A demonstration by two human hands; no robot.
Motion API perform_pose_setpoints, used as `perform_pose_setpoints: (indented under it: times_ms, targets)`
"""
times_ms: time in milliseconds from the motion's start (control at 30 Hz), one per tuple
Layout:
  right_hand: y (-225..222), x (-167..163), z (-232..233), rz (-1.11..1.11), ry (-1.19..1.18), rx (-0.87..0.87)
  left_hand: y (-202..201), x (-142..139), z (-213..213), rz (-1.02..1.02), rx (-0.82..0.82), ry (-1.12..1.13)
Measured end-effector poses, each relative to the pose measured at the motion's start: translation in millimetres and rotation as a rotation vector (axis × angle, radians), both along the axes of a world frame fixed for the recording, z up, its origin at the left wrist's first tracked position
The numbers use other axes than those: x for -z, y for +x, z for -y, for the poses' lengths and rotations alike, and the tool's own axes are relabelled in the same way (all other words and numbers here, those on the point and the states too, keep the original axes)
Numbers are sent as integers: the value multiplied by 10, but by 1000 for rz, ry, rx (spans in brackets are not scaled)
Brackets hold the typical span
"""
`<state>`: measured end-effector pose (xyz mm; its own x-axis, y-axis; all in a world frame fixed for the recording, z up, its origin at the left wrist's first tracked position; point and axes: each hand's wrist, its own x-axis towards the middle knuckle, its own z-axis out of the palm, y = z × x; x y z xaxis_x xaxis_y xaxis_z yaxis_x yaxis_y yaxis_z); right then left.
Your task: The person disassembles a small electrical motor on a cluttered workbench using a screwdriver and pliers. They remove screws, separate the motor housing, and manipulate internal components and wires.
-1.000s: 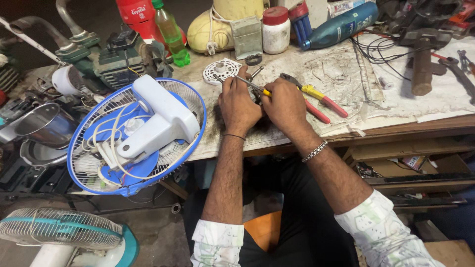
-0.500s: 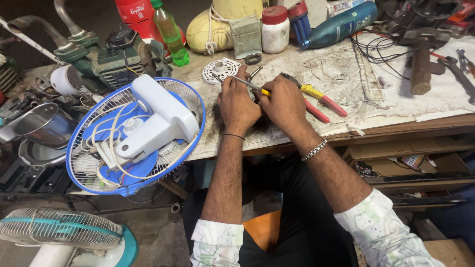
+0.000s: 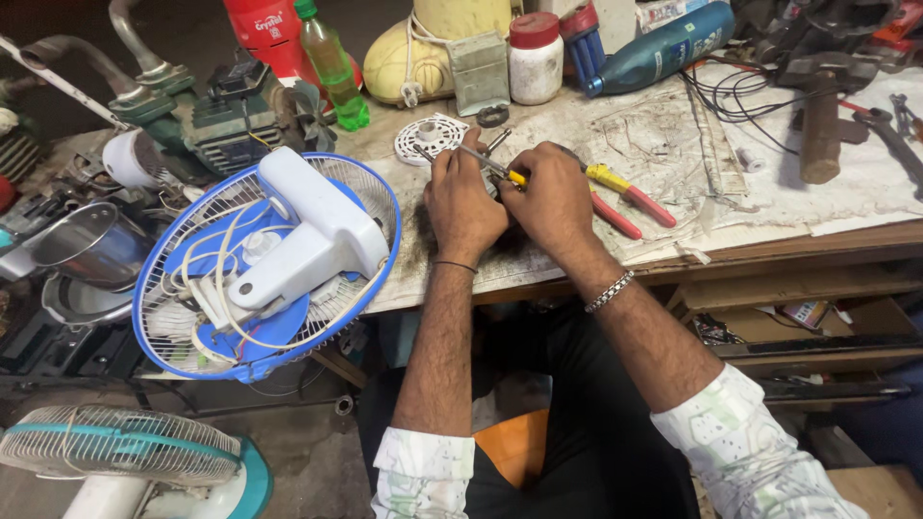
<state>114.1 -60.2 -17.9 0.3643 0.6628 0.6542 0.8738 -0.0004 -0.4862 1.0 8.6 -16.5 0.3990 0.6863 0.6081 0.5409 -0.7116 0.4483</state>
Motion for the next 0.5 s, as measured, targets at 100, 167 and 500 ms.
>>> perform_pose_setpoints:
  times_ms: [100, 167, 500]
  targets:
    - [52, -2, -3, 16, -8, -35, -1, -13, 2, -23, -13, -21]
    - [70, 4, -2, 53, -77, -26, -2, -17, 0, -9, -6, -20]
    - [29, -8, -18, 50, -32, -9, 7, 5, -6, -21, -26, 21]
